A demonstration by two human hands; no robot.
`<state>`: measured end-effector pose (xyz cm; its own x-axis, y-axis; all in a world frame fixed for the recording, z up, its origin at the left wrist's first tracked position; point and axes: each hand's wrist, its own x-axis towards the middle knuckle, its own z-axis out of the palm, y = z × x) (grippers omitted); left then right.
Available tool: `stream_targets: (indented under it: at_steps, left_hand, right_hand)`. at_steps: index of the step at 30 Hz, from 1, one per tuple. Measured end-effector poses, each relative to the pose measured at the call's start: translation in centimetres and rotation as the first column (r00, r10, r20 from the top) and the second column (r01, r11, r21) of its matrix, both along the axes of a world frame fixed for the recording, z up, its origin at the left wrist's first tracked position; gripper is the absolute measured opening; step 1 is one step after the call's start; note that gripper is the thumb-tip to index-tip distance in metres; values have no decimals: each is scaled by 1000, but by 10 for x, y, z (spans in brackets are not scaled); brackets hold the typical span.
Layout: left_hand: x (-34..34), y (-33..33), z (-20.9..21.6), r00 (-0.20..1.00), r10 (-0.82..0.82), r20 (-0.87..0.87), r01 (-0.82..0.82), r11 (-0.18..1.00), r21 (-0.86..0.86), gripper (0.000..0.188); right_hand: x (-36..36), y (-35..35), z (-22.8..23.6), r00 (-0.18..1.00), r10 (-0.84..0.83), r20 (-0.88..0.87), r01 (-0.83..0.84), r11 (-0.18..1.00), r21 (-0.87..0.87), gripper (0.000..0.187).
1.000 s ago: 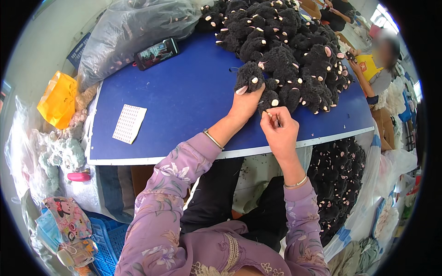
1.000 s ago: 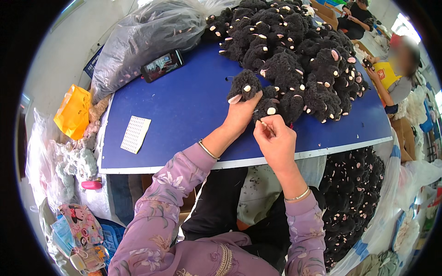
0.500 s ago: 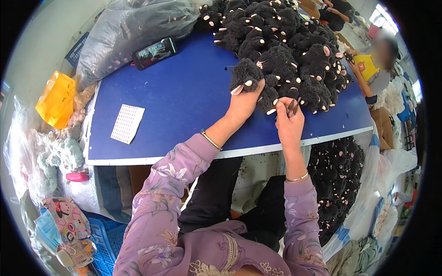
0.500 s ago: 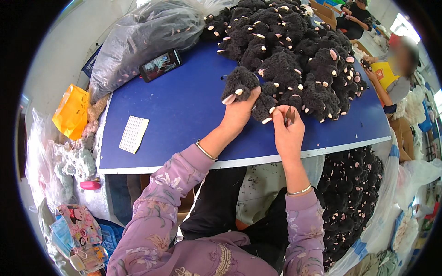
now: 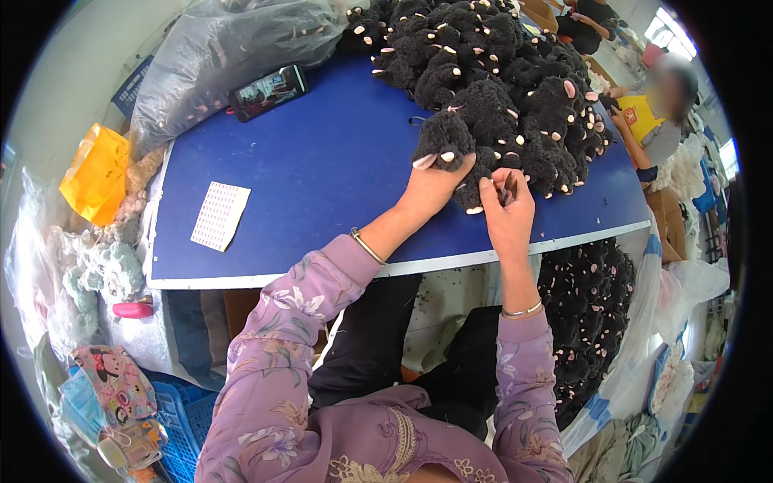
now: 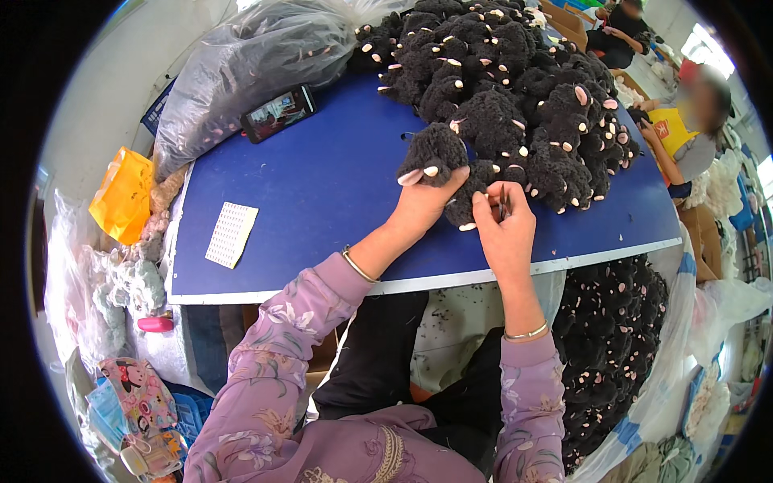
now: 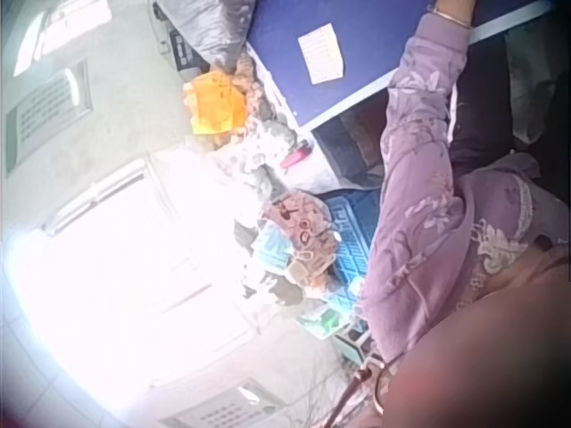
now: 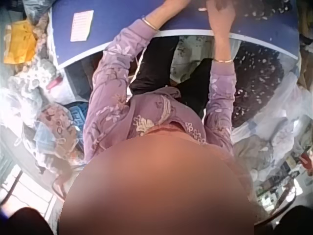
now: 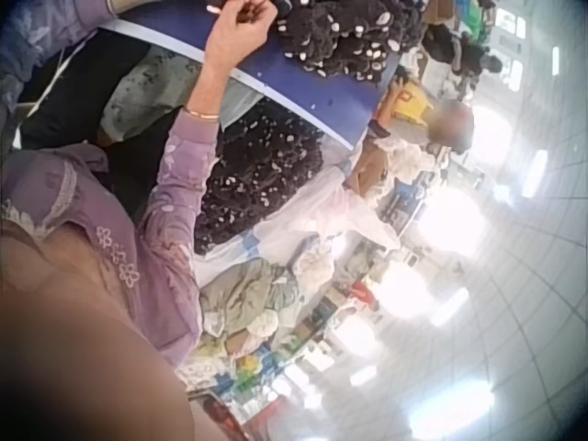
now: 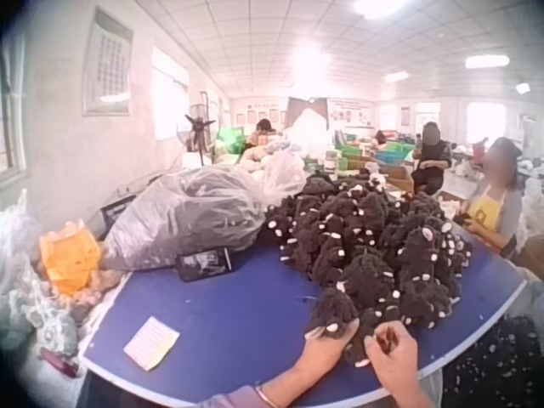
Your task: The person picks up small black stuffed animals from a pile on a blue table and attaches small white and pink pieces to them by hand. The person handles the items one at a time, placing the finished pieces back on the table.
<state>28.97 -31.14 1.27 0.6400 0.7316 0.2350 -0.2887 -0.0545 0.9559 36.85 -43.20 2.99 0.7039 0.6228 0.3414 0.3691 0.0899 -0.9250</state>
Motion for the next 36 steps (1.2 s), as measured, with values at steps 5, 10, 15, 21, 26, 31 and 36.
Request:
stream_targets:
  at_steps: [5, 10, 15, 21, 26, 31, 36]
  left_hand:
    - [2, 2, 2, 991, -40, 129, 80, 945, -318, 17]
    - [2, 1, -1, 999, -44, 12, 46, 978, -205, 24]
    - [4, -1, -5, 995, 8, -104, -11, 1000, -23, 29]
    - [4, -2, -5, 998, 21, -62, -20, 1000, 17, 27]
    - [7, 6, -8, 997, 32, 70, -14, 971, -237, 20]
    - [4, 15, -2, 989, 22, 147, 13, 971, -237, 22]
    - [4, 16, -1, 981, -23, 194, 67, 972, -224, 27]
  right_hand:
    - [-9, -7, 14, 981, 149, 126, -141, 988, -67, 15]
    - [-5, -8, 11, 983, 98, 157, -72, 984, -163, 13]
    - [0, -7, 7, 987, -31, 157, 69, 967, -245, 11]
    - [-13, -2, 13, 990, -41, 138, 55, 994, -92, 9]
    - [-17, -4, 12, 996, 23, 86, -9, 988, -153, 8]
    - [-16, -8, 12, 996, 85, 29, -79, 983, -163, 7]
    - [-12, -13, 16, 989, 139, -56, -147, 972, -185, 7]
